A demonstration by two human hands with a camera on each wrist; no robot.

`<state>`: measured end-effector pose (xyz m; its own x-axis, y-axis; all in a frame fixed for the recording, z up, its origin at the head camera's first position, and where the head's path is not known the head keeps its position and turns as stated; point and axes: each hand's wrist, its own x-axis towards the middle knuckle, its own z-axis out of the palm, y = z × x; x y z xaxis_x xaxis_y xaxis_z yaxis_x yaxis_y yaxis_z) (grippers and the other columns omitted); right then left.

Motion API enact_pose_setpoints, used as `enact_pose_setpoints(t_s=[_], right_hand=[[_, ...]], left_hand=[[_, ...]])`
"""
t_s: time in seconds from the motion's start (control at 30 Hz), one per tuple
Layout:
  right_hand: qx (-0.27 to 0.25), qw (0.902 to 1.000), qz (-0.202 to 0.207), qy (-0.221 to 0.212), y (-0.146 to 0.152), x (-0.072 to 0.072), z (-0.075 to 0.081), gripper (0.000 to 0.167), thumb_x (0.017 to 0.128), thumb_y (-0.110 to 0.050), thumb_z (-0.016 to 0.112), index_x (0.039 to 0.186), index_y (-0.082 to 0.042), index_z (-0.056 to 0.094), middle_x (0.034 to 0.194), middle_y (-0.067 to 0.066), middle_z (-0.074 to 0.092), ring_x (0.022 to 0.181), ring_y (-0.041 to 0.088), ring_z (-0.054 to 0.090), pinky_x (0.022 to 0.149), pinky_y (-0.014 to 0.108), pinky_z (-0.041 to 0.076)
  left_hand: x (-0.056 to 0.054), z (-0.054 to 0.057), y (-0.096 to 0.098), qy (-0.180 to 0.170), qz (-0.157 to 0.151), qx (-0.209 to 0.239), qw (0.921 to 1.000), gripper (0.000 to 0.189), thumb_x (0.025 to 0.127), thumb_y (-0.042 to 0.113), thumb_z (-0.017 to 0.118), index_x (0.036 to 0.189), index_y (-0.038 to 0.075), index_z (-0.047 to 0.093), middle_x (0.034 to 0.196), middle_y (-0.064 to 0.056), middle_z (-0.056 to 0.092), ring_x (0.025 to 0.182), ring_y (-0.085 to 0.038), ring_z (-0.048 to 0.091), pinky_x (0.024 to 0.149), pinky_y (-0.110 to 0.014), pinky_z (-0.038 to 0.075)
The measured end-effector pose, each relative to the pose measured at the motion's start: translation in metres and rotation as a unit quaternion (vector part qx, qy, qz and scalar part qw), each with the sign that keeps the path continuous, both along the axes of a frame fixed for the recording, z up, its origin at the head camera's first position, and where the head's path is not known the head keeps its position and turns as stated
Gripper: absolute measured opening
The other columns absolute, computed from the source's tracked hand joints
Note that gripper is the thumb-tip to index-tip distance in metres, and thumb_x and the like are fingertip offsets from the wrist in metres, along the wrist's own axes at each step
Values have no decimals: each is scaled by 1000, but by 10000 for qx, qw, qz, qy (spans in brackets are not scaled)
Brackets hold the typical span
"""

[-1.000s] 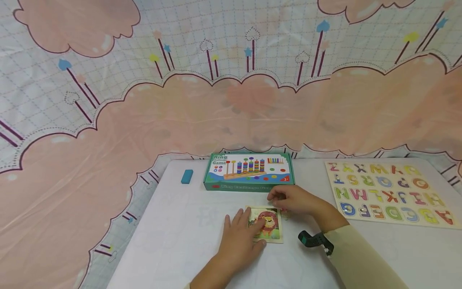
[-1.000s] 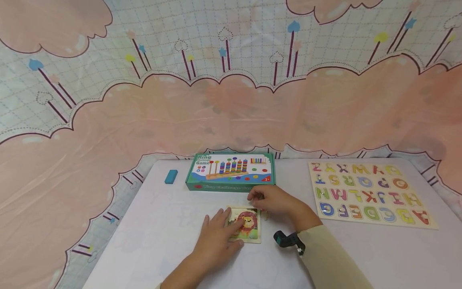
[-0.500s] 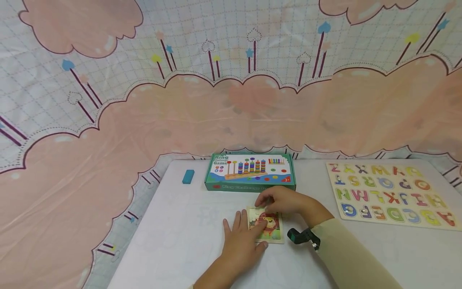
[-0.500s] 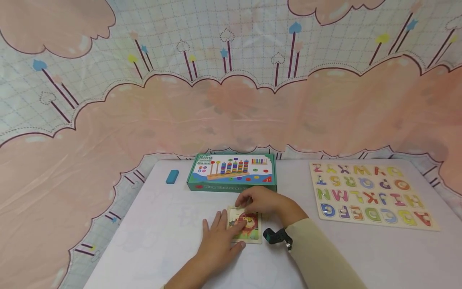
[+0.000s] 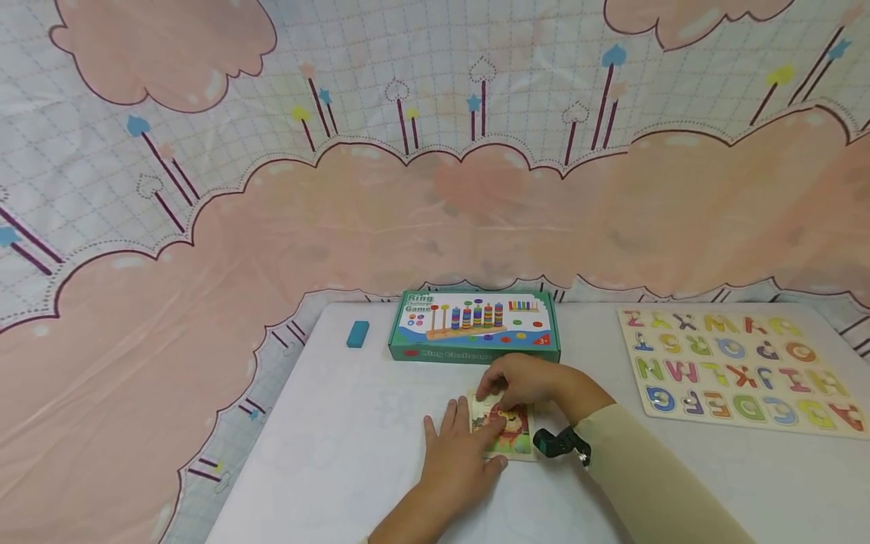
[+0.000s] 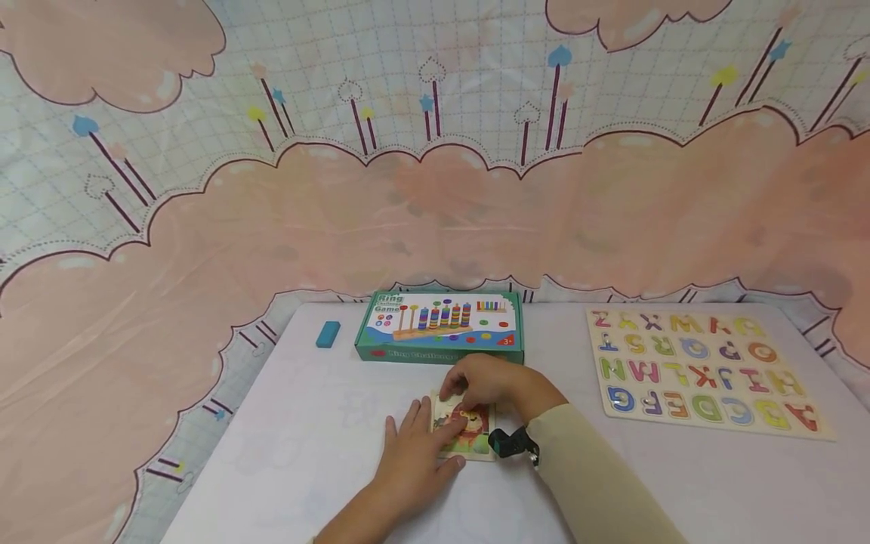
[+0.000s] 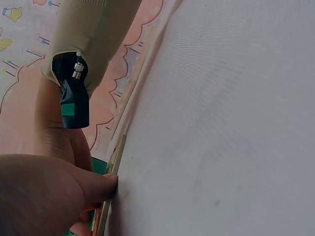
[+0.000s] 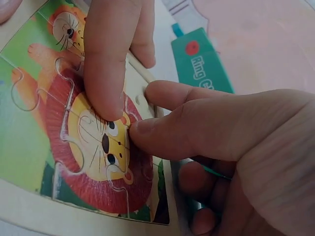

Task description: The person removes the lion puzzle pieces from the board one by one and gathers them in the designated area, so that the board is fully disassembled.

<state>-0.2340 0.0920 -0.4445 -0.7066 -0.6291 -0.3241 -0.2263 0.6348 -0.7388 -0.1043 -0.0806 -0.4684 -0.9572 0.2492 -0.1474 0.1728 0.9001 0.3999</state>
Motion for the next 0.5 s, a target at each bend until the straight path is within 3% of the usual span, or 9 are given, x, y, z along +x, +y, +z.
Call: enact_pose_setpoints(t_s=[0.5], right_hand=[[-9, 9993, -4, -362, 0, 0, 1, 31, 90, 6, 79, 101, -23, 81, 104, -3, 68, 99, 20, 59, 87, 33, 58]], left_hand=[[3, -2, -2, 201, -83, -58, 9997, 54, 97, 44, 77, 149, 35, 65, 167, -30, 35, 158, -49, 25, 115, -84, 14]])
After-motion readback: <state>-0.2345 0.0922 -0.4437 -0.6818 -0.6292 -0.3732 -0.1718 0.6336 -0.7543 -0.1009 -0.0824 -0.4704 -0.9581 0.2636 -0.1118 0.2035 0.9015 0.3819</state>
